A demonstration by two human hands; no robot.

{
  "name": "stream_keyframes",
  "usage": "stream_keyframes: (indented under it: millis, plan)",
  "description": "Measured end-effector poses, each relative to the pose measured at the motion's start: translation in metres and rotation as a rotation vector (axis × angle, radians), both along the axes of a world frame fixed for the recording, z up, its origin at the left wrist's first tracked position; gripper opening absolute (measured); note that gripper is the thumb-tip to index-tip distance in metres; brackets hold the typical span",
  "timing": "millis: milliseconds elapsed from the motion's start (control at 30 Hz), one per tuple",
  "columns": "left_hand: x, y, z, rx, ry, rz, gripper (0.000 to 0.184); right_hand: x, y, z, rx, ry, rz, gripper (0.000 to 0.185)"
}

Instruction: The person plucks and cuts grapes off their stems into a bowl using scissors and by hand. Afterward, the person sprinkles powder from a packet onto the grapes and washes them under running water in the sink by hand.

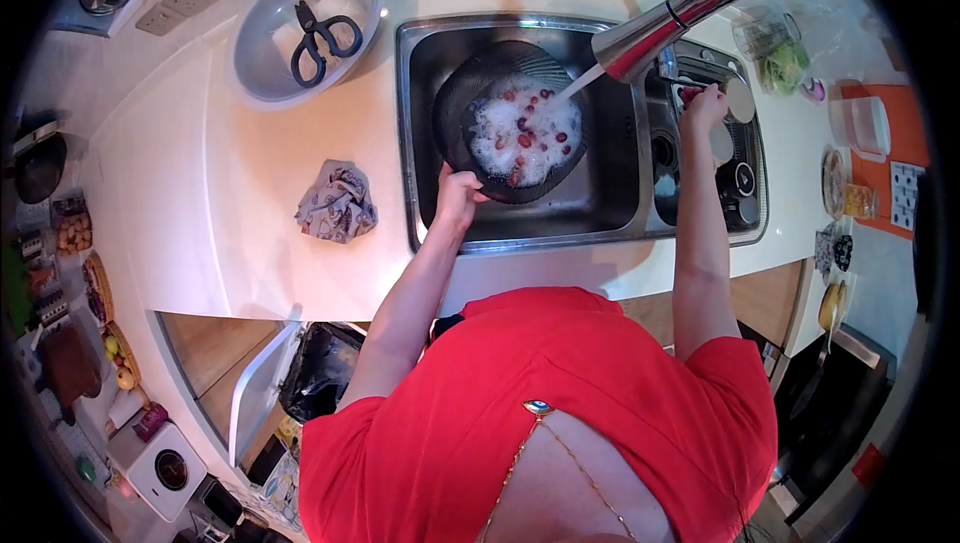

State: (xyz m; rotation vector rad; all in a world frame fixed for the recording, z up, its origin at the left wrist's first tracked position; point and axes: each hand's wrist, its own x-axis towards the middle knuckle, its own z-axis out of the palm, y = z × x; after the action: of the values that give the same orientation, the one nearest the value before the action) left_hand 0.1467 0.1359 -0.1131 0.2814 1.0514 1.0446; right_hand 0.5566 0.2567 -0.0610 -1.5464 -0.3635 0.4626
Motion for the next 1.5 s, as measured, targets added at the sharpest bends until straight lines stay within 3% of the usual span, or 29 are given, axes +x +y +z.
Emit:
stream_keyframes:
  millis: [100, 233, 300, 400, 467, 500, 567, 633, 767, 833, 867, 900, 967, 1033, 1100, 1167, 1233, 1300, 1367, 1400, 1500]
  plan:
    - [0.001, 0.001, 0.006, -0.009, -0.014, 0.012, 0.055, -0.005, 0.002, 0.0, 0.055, 0.01, -0.046, 0.019]
    - [0.006, 0.001, 0.01, -0.057, -0.069, 0.079, 0.055, 0.001, 0.021, 0.009, -0.101, -0.131, -0.072, 0.019]
    - [0.003, 0.001, -0.004, 0.018, -0.08, -0.003, 0.057, 0.004, 0.016, 0.013, -0.159, -0.155, -0.096, 0.019]
    - [0.003, 0.0, -0.001, 0.047, -0.107, -0.023, 0.06, -0.014, -0.006, 0.006, -0.077, -0.534, 0.145, 0.015]
    - [0.006, 0.0, 0.015, 0.037, -0.098, -0.003, 0.061, -0.108, -0.053, 0.045, -0.026, -0.636, 0.376, 0.015]
    - [0.008, -0.001, 0.02, 0.025, -0.086, 0.013, 0.062, -0.135, -0.07, 0.024, -0.031, -0.657, 0.526, 0.017]
    - [0.007, 0.001, 0.021, 0.043, -0.099, -0.003, 0.064, -0.176, -0.078, -0.018, -0.082, -1.131, 0.86, 0.04]
    - [0.006, -0.005, 0.02, 0.052, -0.11, -0.024, 0.065, -0.212, -0.08, -0.06, -0.351, -1.354, 0.869, 0.058]
    - [0.007, -0.001, 0.023, 0.12, -0.021, -0.073, 0.071, -0.256, -0.091, -0.054, -0.455, -1.18, 0.998, 0.065]
    - [0.0, 0.0, 0.002, 0.043, -0.174, -0.013, 0.071, -0.252, -0.108, -0.033, -0.426, -1.368, 1.531, 0.062]
    - [0.003, 0.0, -0.013, 0.06, -0.222, 0.086, 0.07, -0.239, -0.11, -0.026, -0.439, -1.395, 1.63, 0.061]
    - [0.003, 0.0, -0.011, 0.062, -0.221, 0.09, 0.07, -0.226, -0.108, -0.026, -0.434, -1.397, 1.632, 0.061]
    - [0.004, -0.001, -0.001, 0.028, -0.17, 0.017, 0.069, -0.203, -0.099, -0.029, -0.44, -1.689, 1.342, 0.065]
    - [0.008, 0.0, 0.011, 0.043, -0.172, -0.01, 0.068, -0.2, -0.075, -0.036, -0.378, -1.658, 1.217, 0.07]
    - [0.011, -0.003, 0.026, 0.09, -0.108, -0.101, 0.068, -0.221, -0.062, -0.042, -0.282, -1.402, 1.14, 0.066]
    - [0.009, -0.005, 0.021, 0.064, -0.152, -0.05, 0.068, -0.234, -0.076, -0.041, -0.277, -1.364, 1.182, 0.066]
    - [0.005, -0.003, 0.01, 0.045, -0.196, -0.002, 0.068, -0.223, -0.089, -0.035, -0.17, -1.487, 1.639, 0.066]
    - [0.005, -0.002, -0.001, 0.123, -0.174, -0.002, 0.07, -0.199, -0.089, -0.029, -0.195, -1.635, 1.651, 0.064]
    - [0.007, -0.002, 0.01, 0.096, -0.184, 0.001, 0.07, -0.182, -0.075, -0.035, -0.327, -1.571, 1.337, 0.063]
    - [0.007, -0.002, 0.015, 0.118, -0.136, -0.061, 0.071, -0.185, -0.065, -0.041, -0.207, -1.488, 1.247, 0.064]
    - [0.009, -0.002, 0.016, 0.144, -0.089, -0.127, 0.07, -0.226, -0.067, -0.055, -0.164, -1.462, 1.288, 0.06]
